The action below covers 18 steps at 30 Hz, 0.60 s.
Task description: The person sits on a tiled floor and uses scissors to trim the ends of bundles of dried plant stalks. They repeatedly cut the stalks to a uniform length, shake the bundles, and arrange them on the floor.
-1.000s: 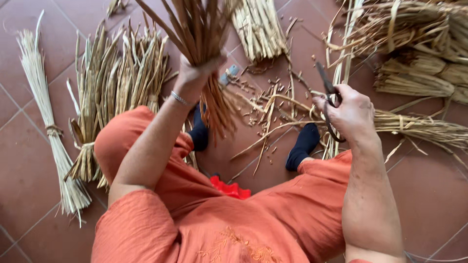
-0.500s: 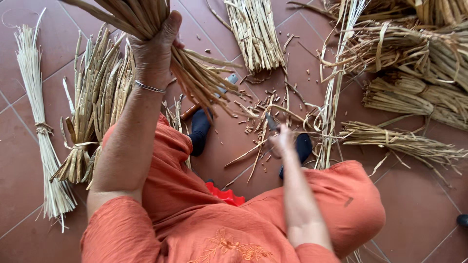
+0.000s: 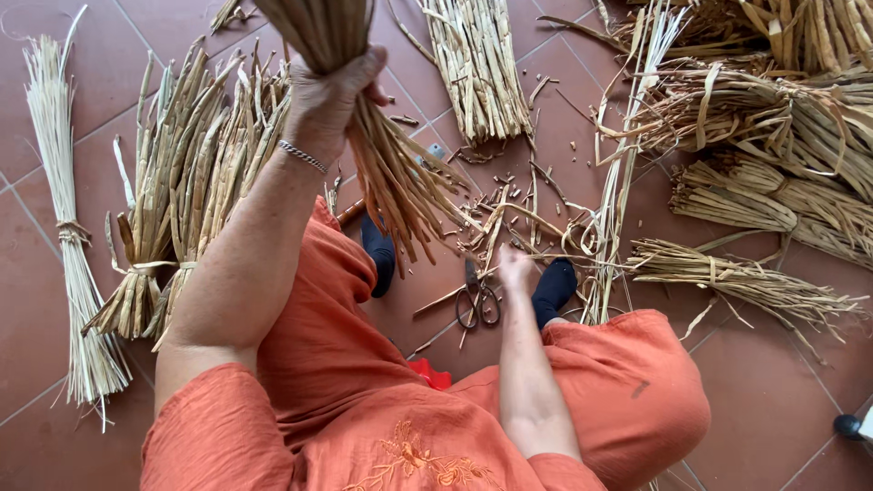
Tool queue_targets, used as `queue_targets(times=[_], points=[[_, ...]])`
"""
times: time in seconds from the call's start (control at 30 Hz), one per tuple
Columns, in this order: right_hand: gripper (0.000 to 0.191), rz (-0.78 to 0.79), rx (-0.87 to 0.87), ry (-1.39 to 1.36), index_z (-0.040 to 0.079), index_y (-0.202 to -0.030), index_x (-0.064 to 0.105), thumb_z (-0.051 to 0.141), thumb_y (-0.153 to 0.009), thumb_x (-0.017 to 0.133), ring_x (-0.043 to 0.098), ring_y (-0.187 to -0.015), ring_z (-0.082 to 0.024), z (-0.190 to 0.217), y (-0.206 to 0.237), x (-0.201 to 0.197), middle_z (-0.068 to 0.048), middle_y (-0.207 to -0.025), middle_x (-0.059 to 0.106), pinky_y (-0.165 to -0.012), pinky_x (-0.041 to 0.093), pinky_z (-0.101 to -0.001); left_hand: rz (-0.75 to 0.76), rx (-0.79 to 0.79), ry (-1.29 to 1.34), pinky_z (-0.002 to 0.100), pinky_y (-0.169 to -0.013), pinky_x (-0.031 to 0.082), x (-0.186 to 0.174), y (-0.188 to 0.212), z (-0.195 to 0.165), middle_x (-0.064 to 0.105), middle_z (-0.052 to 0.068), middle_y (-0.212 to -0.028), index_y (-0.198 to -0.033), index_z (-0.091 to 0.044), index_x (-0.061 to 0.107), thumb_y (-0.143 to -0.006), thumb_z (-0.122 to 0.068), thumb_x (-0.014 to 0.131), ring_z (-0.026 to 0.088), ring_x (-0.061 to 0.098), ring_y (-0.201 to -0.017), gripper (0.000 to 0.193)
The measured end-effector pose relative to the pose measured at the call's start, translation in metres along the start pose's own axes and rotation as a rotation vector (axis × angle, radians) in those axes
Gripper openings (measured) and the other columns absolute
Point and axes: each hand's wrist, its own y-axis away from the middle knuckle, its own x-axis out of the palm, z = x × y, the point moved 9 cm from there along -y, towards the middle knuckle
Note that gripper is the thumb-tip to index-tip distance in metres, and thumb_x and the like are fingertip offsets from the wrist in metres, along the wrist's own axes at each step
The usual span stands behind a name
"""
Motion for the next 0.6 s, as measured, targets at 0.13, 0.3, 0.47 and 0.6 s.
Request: queue_targets(times=[0.13,0.3,0.47,0.6], points=[[0.112,0.360,-0.274,-0.282,0.013,-0.157,0.040,0.092,-0.079,0.045,0.036,-0.150,-0.032,0.076,-0.015,0.000,-0.024,-0.162,0.038,-0.118,0.030,-0.0539,0.048,-0.189,0.013,0.034,-0.063,0.068,0.016,-0.002,0.018,0.072,0.006,-0.074,-0.094,-0.003,0.072,-0.086,-0.018,0.087,0.017,0.073,-0.061,0.023],[0.116,1.408,1.137,-2.192,0.011,-0.168,0.022,0.095,-0.087,0.023,0.022,-0.157,-0.031,0.158,0.056,0.080,-0.020,-0.171,0.022,-0.123,0.010,-0.0554,0.109,-0.309,0.129,0.036,-0.062,0.067,0.031,-0.020,0.045,0.071,0.008,-0.071,-0.091,-0.004,0.071,-0.088,-0.020,0.085,0.020,0.073,-0.060,0.022],[0.127,1.112,-0.433,-0.825,0.007,-0.170,0.016,0.061,-0.076,0.082,0.020,-0.162,-0.025,0.180,0.042,0.102,-0.016,-0.175,0.021,-0.133,0.013,-0.0428,-0.138,-0.208,0.037,0.035,-0.052,0.062,-0.001,-0.086,0.062,0.069,0.008,-0.066,-0.087,-0.004,0.070,-0.089,-0.015,0.083,0.021,0.071,-0.055,0.018],[0.124,0.879,-0.183,-0.656,0.008,-0.164,0.014,0.013,-0.067,0.090,0.049,-0.136,-0.028,0.169,0.001,0.130,-0.017,-0.152,0.047,-0.116,0.040,-0.0418,-0.323,-0.154,-0.028,0.034,-0.047,0.061,-0.014,-0.148,0.094,0.067,0.007,-0.062,-0.082,-0.003,0.068,-0.089,-0.013,0.081,0.018,0.067,-0.048,0.018]])
